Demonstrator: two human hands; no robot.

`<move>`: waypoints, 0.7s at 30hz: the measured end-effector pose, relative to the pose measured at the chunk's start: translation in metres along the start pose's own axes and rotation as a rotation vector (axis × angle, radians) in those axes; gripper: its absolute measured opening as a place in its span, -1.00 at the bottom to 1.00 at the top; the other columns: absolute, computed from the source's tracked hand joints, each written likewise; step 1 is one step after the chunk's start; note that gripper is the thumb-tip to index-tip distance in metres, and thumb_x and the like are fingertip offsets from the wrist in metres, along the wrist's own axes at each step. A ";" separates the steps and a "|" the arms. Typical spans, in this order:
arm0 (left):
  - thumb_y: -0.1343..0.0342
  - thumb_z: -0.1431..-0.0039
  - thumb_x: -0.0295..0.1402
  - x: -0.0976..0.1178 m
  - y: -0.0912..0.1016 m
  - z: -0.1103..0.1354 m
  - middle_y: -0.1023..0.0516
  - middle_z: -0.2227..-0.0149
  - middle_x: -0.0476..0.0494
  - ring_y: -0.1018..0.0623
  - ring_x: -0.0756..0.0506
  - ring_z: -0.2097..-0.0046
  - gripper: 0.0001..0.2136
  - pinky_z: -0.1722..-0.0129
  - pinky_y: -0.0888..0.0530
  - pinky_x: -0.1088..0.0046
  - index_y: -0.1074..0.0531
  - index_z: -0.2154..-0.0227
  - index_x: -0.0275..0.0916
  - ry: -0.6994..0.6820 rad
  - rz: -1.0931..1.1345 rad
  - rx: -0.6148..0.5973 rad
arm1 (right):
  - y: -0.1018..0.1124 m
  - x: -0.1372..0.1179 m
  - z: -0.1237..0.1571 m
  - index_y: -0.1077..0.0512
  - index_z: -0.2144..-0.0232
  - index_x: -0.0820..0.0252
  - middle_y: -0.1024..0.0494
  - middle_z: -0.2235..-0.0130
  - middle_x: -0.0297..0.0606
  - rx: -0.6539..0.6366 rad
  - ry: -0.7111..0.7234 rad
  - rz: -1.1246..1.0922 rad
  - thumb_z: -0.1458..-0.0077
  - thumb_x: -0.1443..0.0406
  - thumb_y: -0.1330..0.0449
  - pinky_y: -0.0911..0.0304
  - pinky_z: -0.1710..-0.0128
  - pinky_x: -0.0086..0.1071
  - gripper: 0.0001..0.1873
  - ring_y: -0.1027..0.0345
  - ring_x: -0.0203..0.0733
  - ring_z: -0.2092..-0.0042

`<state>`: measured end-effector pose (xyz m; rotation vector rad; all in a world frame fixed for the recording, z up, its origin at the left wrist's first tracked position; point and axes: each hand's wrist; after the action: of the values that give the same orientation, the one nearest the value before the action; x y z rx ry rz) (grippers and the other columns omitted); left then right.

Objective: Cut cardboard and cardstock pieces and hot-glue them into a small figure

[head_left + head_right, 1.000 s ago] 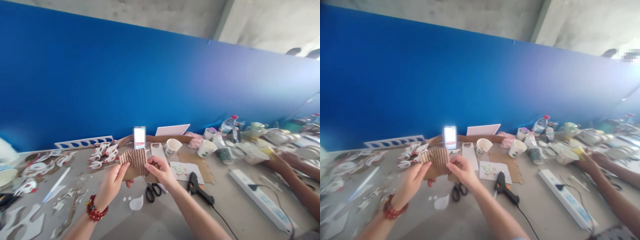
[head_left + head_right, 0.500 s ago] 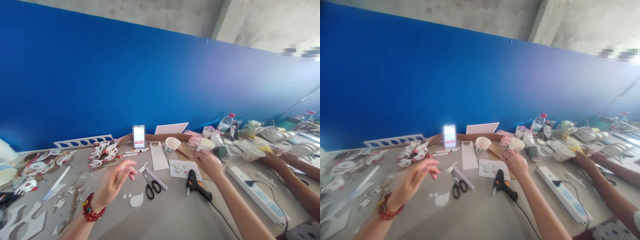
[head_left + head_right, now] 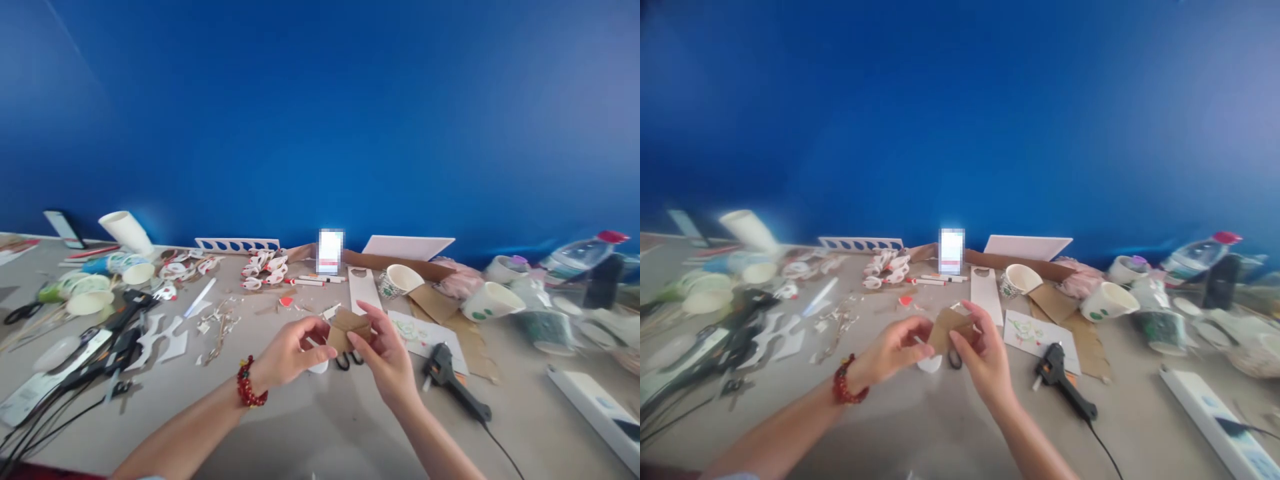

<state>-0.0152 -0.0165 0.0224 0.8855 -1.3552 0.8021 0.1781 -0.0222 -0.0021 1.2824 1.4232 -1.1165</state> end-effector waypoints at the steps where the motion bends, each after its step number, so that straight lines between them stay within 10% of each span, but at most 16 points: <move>1: -0.19 -0.13 -0.17 -0.002 0.001 0.003 -0.54 0.21 -0.18 -0.51 -0.08 0.24 -0.70 0.33 -0.43 0.50 -0.45 0.19 -0.29 -0.006 -0.009 0.046 | -0.006 0.003 0.001 -0.28 -0.10 -0.02 -0.42 0.20 -0.27 -0.031 -0.014 -0.015 -0.10 0.18 -0.28 -0.37 0.37 -0.38 -0.49 -0.38 -0.21 0.30; 6: -0.06 -0.23 -0.23 -0.010 0.010 0.018 -0.44 0.40 -0.02 -0.40 0.00 0.37 -0.81 0.40 -0.33 0.54 -0.41 0.35 -0.27 -0.018 -0.170 0.245 | -0.021 0.011 0.006 -0.29 -0.08 0.04 -0.36 0.30 -0.33 -0.191 -0.102 0.019 -0.07 0.17 -0.30 -0.34 0.41 -0.39 -0.47 -0.34 -0.24 0.37; 14: 0.02 -0.24 -0.36 -0.009 0.019 0.040 -0.38 0.47 0.01 -0.37 -0.01 0.38 -0.84 0.42 -0.27 0.54 -0.33 0.46 -0.23 -0.096 -0.539 0.192 | -0.034 0.016 0.011 -0.39 0.41 0.19 -0.39 0.43 -0.31 -0.357 -0.217 0.039 -0.10 0.08 -0.25 -0.22 0.49 -0.44 -0.70 -0.27 -0.27 0.42; 21: -0.06 -0.21 -0.21 -0.013 0.028 0.057 -0.50 0.29 -0.09 -0.47 -0.06 0.25 -0.79 0.36 -0.37 0.53 -0.42 0.23 -0.23 0.055 -0.230 0.243 | -0.046 0.026 0.022 -0.35 0.49 0.20 -0.34 0.53 -0.42 -0.296 -0.358 -0.152 0.02 0.08 -0.35 -0.10 0.47 -0.45 -0.65 -0.19 -0.34 0.49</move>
<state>-0.0667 -0.0535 0.0115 1.1777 -1.0977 0.8159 0.1311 -0.0416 -0.0296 0.7346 1.3658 -1.1205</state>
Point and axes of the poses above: each hand's wrist, its own z-axis away from the middle knuckle, its own y-axis out of the back of the hand, x = y × z
